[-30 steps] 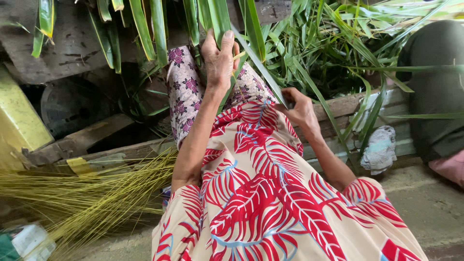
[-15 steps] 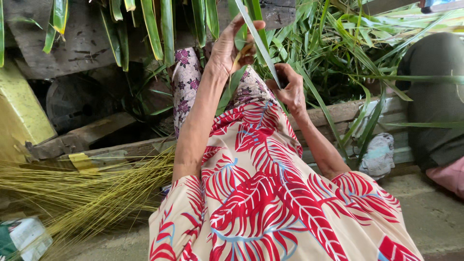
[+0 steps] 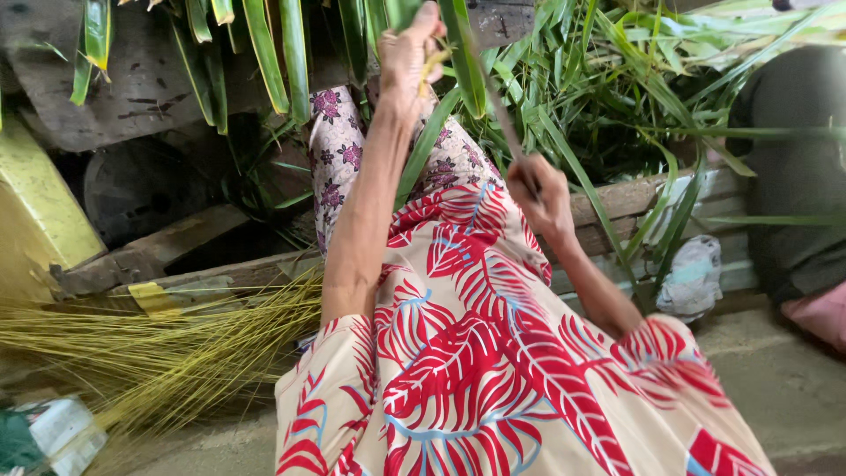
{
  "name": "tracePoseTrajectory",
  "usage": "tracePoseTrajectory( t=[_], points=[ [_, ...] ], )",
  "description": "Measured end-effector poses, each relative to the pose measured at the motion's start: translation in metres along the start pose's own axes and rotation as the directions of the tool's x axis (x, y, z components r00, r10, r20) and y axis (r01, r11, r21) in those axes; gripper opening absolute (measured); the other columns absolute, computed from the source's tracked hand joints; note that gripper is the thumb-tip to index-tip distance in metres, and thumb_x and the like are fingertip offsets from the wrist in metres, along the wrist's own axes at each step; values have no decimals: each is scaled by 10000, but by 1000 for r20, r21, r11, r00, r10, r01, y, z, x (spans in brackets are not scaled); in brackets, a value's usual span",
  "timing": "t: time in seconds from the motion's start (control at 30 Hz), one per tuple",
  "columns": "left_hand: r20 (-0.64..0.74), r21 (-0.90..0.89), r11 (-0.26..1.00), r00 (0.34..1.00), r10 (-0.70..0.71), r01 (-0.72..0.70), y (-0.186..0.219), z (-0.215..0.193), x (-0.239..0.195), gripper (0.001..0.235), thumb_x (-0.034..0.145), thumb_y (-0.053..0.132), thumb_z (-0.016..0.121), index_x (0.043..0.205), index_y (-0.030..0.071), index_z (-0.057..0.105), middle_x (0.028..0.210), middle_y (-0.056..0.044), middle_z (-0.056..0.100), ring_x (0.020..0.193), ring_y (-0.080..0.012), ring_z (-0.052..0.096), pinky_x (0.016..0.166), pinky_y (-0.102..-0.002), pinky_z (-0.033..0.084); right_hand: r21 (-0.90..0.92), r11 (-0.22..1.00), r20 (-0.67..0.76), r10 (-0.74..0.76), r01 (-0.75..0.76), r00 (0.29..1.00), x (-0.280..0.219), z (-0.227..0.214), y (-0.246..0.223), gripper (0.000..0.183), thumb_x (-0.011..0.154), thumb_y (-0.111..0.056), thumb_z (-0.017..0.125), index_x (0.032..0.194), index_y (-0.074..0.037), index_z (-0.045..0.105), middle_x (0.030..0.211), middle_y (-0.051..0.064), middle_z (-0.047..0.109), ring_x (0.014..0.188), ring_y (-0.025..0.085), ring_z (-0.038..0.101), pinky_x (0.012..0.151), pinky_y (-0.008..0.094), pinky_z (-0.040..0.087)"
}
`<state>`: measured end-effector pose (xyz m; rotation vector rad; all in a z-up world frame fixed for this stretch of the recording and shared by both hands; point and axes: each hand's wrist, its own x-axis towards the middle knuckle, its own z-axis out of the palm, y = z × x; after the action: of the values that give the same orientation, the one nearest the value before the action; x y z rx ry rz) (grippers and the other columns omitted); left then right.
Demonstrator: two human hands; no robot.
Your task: The person sits on the floor and uses a large knife to split long green palm leaves into thin strips. They hold each leaf with one hand and draw the knife along its length to separate the fibers, then set the strips aside.
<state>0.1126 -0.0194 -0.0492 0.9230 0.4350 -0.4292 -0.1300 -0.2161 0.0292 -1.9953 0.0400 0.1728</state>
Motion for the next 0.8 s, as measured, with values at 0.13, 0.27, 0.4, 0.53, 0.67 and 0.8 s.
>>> tracePoseTrajectory(
  t=[0.13, 0.27, 0.4, 0.53, 0.67, 0.8],
  points=[
    [-145, 314, 949, 989, 18, 29, 25, 21, -29, 715, 801, 416, 835, 1209, -23, 445, 1072, -239, 745, 412, -123, 584, 809, -615, 755, 250, 944, -169, 262, -216, 950, -18, -11, -35, 120, 986, -56, 626, 1094, -101, 655, 809, 3, 609, 663, 97, 517, 613, 267, 433],
    [-173, 497, 868, 983, 70, 26, 38, 33, -67, 1380, 806, 578, 810, 1709, -158, 71, 1642, -534, 319, 1438, -485, 639, 1137, -536, 657, 282, 875, -161, 447, -393, 880, -14, -19, -37, 211, 1080, -110, 622, 1273, -64, 694, 750, -16, 571, 532, 46, 444, 492, 217, 363],
    [-166, 519, 854, 984, 63, 33, 45, 16, -96, 1138, 929, 365, 765, 1717, -129, 108, 687, -59, 598, 520, -132, 661, 766, -508, 844, 244, 923, -134, 336, -297, 932, -25, -24, -44, 246, 1104, -77, 629, 1318, 2, 723, 724, -17, 570, 593, 61, 487, 537, 223, 405],
    [-130, 290, 955, 991, -31, 68, 42, 1, -133, 927, 1093, 173, 674, 1781, -23, 85, 763, -103, 671, 447, -187, 640, 366, -331, 644, 268, 926, -55, 289, -264, 956, -25, -19, -42, 299, 1116, -159, 655, 1362, -45, 781, 888, -41, 626, 712, 49, 489, 641, 218, 423],
    [-38, 434, 901, 999, 28, -9, 34, -9, -178, 712, 1165, 554, 545, 1510, -65, 483, 794, -63, 669, 493, -129, 651, 375, -262, 586, 184, 934, -163, 335, -305, 928, -16, -11, -59, 116, 978, -60, 832, 1073, -26, 775, 616, 94, 672, 578, 155, 640, 552, 299, 504],
    [-58, 332, 942, 997, 58, -36, 9, -46, -190, 695, 1173, 632, 347, 1247, 1, 630, 702, -63, 625, 405, -119, 590, 313, -215, 450, 283, 921, -98, 307, -269, 947, -12, -4, -66, 193, 975, -54, 864, 1088, -5, 715, 615, 131, 694, 518, 167, 660, 502, 278, 529]
  ],
)
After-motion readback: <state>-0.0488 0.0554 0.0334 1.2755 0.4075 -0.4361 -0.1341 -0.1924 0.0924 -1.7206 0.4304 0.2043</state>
